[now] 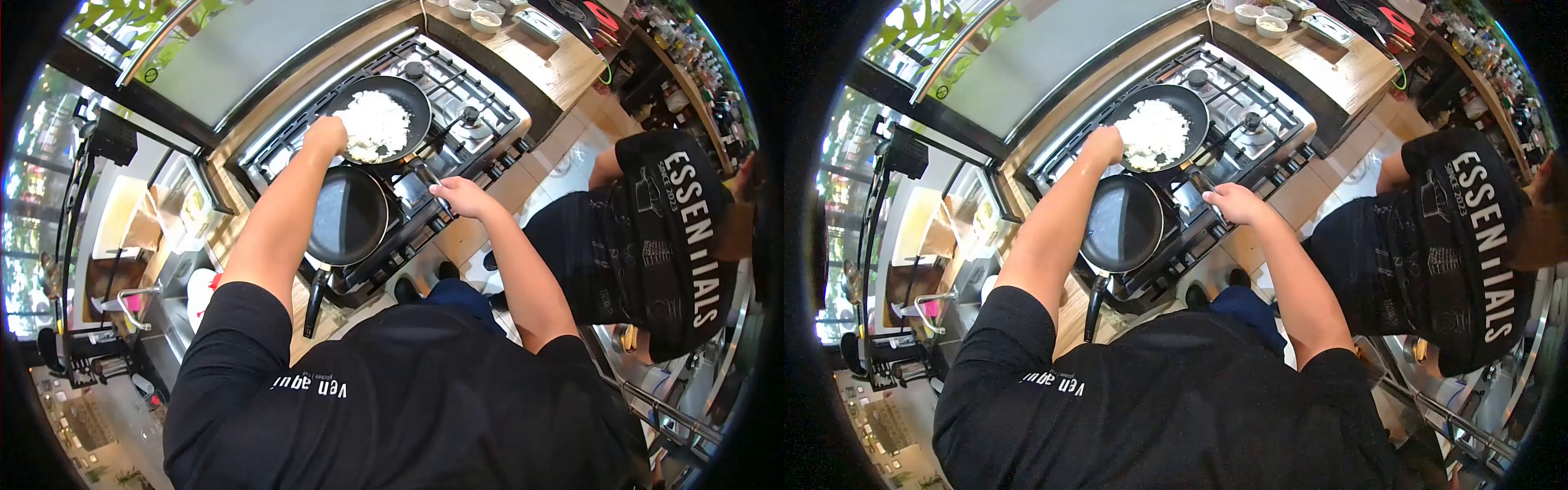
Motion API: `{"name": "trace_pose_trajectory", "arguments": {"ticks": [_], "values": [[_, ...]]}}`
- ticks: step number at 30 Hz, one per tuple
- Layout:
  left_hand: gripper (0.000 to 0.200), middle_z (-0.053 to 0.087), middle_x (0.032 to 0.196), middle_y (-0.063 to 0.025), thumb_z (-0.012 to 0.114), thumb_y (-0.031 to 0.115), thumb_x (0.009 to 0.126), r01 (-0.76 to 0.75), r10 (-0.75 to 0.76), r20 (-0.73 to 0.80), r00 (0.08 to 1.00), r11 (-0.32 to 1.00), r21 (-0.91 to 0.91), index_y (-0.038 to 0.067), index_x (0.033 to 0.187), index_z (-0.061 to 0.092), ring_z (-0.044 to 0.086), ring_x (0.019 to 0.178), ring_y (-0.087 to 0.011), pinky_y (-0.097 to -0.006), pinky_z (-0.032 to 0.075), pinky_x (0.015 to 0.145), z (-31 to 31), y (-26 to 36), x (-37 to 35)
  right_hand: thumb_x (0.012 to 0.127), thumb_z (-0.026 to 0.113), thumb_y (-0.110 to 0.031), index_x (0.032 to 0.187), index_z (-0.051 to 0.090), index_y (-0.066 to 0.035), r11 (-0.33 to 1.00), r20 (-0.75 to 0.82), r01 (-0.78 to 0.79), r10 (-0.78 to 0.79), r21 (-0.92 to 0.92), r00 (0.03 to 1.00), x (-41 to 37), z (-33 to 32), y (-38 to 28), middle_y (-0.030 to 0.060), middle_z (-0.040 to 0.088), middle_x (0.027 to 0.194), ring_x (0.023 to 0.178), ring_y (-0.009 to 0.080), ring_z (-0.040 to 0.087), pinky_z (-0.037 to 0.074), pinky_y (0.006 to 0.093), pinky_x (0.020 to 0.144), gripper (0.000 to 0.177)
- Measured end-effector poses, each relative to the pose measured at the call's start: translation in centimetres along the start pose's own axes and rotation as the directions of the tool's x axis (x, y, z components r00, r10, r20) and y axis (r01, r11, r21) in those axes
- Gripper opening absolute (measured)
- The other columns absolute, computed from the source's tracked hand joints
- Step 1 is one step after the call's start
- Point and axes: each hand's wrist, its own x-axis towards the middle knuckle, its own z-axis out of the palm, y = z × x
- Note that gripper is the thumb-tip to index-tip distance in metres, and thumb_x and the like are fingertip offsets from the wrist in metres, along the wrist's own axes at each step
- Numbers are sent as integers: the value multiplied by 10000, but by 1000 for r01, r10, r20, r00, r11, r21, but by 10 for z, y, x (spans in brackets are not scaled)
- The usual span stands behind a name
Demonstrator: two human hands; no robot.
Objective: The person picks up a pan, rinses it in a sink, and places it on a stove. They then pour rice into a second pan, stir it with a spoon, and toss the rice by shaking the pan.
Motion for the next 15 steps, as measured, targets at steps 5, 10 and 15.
{"name": "trace_pose_trajectory", "arguments": {"ticks": [5, 10, 15], "values": [[293, 751, 1192, -253, 692, 65, 854, -88, 84, 58, 995, 994, 60, 8, 1121, 796, 737, 1118, -411, -475, 598, 960, -24, 4, 1, 1043, 587, -493, 1031, 726, 32, 984, -42, 81, -89, -157, 995, -7, -6, -11, 226, 738, 921, 901, 354, 719, 547, 459, 854, 543], [297, 759, 1173, -242, 727, 53, 812, 23, -29, -80, 996, 997, -68, 9, 1097, 798, 746, 1090, -409, -482, 605, 944, -9, 0, 16, 1049, 553, -532, 1023, 714, 35, 994, 36, -18, 22, -111, 999, -5, -5, -2, 261, 736, 986, 985, 437, 703, 536, 497, 904, 589], [299, 749, 1194, -257, 700, 47, 830, 102, -102, 2, 995, 995, 5, -1, 1110, 793, 734, 1136, -396, -480, 595, 971, 14, 18, 32, 1072, 569, -386, 951, 589, -46, 968, 96, -57, 34, 245, 995, -6, 1, 2, 100, 645, 782, 571, 207, 687, 552, 363, 515, 362]]}}
